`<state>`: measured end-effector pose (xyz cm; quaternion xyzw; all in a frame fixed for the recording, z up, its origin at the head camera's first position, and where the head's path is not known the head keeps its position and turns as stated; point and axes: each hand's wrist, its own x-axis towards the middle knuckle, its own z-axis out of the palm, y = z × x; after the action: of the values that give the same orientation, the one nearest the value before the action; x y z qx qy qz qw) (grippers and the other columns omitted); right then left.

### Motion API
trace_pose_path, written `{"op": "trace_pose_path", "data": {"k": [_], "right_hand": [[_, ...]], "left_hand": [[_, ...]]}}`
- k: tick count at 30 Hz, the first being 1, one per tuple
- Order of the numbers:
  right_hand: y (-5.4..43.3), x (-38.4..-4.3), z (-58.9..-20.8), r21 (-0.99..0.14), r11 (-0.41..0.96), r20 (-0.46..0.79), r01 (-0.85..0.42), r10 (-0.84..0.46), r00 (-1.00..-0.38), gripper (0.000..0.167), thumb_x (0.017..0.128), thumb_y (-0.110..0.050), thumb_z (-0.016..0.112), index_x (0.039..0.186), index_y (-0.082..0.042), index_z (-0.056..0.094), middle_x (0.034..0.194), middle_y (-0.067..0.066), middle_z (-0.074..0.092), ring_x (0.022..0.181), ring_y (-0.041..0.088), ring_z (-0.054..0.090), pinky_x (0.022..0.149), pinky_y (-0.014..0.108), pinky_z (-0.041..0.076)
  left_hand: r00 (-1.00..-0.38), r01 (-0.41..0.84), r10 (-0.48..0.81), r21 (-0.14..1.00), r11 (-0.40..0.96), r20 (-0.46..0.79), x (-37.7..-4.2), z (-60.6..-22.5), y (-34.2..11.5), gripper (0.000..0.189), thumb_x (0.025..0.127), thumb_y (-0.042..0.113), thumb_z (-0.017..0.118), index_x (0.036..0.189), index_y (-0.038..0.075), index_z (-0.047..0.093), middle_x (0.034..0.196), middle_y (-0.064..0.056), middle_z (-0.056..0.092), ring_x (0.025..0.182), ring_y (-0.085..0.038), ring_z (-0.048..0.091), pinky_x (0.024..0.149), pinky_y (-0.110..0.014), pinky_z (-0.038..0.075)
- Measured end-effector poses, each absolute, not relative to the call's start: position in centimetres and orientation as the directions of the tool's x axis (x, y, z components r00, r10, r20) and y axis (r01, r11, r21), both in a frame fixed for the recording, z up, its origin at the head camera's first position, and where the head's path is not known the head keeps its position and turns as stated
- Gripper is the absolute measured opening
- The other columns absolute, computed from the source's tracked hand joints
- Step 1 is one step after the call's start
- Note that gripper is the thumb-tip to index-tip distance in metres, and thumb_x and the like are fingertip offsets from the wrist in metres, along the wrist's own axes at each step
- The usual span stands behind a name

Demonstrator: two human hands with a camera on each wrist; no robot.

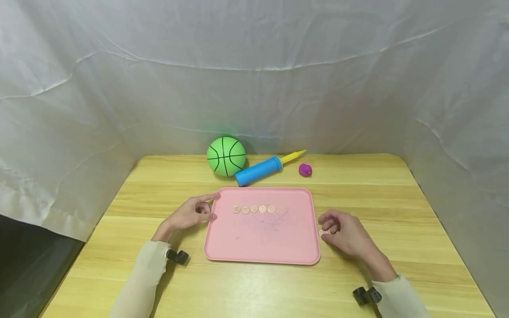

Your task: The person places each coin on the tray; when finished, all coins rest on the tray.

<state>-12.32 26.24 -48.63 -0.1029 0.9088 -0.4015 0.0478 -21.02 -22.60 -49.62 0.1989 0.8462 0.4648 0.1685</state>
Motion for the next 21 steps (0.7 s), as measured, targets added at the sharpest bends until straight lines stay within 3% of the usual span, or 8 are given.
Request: {"op": "trace_pose_path", "data": {"k": [10,21], "right_hand": [[25.1,-12.7,-48.5,-0.681,0.703,0.021,-0.205,-0.26,-0.965,0.025,0.09,-0.002,0.084,0.111,-0.007,0.073,0.094,0.0,0.07,0.082,0.006,0.058,0.071,0.021,0.049],[25.0,-12.5,-48.5,-0.622,0.727,0.06,-0.291,-0.327,-0.943,0.031,0.087,0.006,0.08,0.11,-0.009,0.065,0.092,-0.001,0.06,0.084,0.011,0.053,0.072,0.023,0.046]], "left_hand": [[-0.872,0.18,0.48,0.848,0.499,-0.098,-21.0,-49.6,-22.9,0.072,0.096,0.004,0.08,0.161,-0.003,0.05,0.088,-0.009,0.07,0.076,-0.013,0.057,0.067,-0.021,0.044],[-0.865,0.18,0.491,0.851,0.493,-0.102,-21.0,-49.8,-22.6,0.073,0.096,0.004,0.08,0.161,-0.003,0.049,0.089,-0.01,0.071,0.077,-0.013,0.058,0.068,-0.02,0.045]]}}
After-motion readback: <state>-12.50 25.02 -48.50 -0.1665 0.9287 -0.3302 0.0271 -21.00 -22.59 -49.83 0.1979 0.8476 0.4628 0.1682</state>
